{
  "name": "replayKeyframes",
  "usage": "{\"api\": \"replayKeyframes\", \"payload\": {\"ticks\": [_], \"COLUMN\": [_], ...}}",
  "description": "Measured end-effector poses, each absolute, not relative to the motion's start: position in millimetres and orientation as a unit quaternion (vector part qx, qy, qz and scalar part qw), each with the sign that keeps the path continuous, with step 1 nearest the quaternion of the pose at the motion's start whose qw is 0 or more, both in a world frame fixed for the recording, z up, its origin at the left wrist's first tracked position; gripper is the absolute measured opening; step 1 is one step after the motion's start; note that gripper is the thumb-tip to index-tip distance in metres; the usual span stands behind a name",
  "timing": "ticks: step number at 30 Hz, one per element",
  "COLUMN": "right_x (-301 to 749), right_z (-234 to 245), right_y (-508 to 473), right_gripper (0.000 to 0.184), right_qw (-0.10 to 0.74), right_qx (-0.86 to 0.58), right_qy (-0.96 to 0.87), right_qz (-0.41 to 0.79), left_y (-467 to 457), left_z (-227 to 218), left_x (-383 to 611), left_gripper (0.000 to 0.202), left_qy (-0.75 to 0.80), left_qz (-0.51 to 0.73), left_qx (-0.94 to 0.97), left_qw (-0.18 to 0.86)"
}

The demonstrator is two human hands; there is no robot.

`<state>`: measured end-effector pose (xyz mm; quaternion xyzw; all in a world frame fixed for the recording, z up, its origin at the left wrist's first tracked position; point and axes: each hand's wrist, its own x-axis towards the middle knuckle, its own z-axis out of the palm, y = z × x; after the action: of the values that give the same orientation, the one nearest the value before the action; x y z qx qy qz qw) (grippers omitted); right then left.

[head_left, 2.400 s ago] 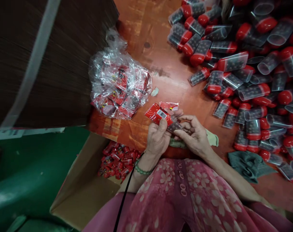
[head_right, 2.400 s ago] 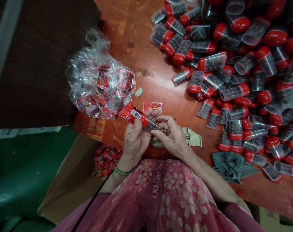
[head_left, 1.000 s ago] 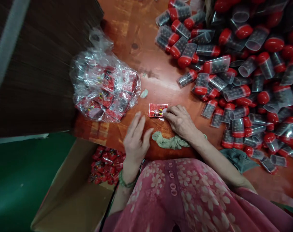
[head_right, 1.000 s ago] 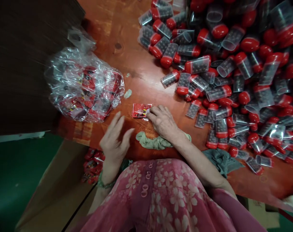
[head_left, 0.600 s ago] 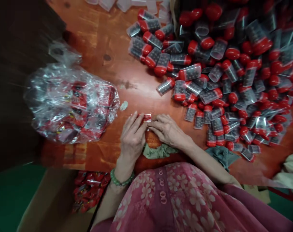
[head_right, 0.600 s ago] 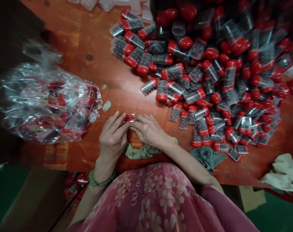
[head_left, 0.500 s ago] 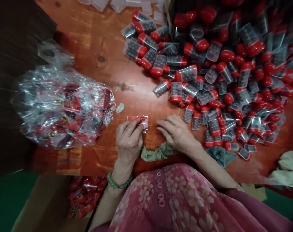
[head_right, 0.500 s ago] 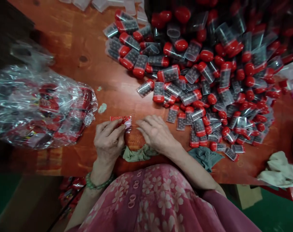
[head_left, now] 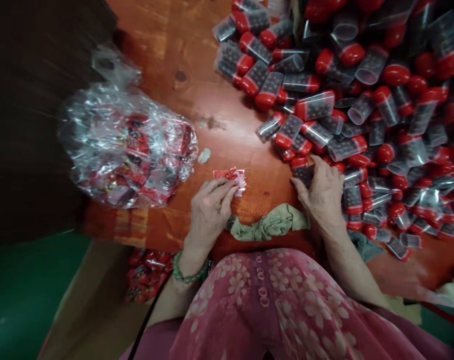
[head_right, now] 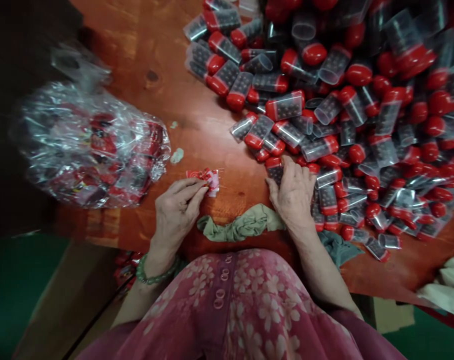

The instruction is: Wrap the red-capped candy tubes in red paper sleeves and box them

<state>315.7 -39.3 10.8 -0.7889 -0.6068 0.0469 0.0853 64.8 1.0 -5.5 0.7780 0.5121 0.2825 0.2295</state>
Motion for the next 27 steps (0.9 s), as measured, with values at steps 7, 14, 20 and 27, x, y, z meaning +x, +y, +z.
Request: {"api": "replayKeyframes", "payload": {"ticks": [7, 14, 20, 27], "right_x": [313, 292, 281, 285], "right_z": [21, 35, 50, 61], "right_y": [-46, -43, -42, -49], "right_gripper": [0.029, 0.019, 0.025, 0.025], "right_qw": [0.306, 0.37, 0.398, 0.29], "right_qx": [-0.698, -0.585, -0.512, -0.482], "right_qy": [-0.615, -0.651, -0.684, -0.755], "right_qz": [0.204, 0.312, 0.334, 0.339], "left_y": [6, -5, -18, -25], "left_z": [-6, 2, 27, 33], "left_x": [66, 69, 66, 62], "left_gripper": [0.015, 0.007, 0.004, 0.006], "left_qy": [0.508, 0.485, 0.476, 0.461], "left_qz": [0.301, 0.409, 0.416, 0.394], "left_qx": [0.78, 0.739, 0.69, 0.677], "left_qw": [0.207, 0.228, 0.352, 0.417]}}
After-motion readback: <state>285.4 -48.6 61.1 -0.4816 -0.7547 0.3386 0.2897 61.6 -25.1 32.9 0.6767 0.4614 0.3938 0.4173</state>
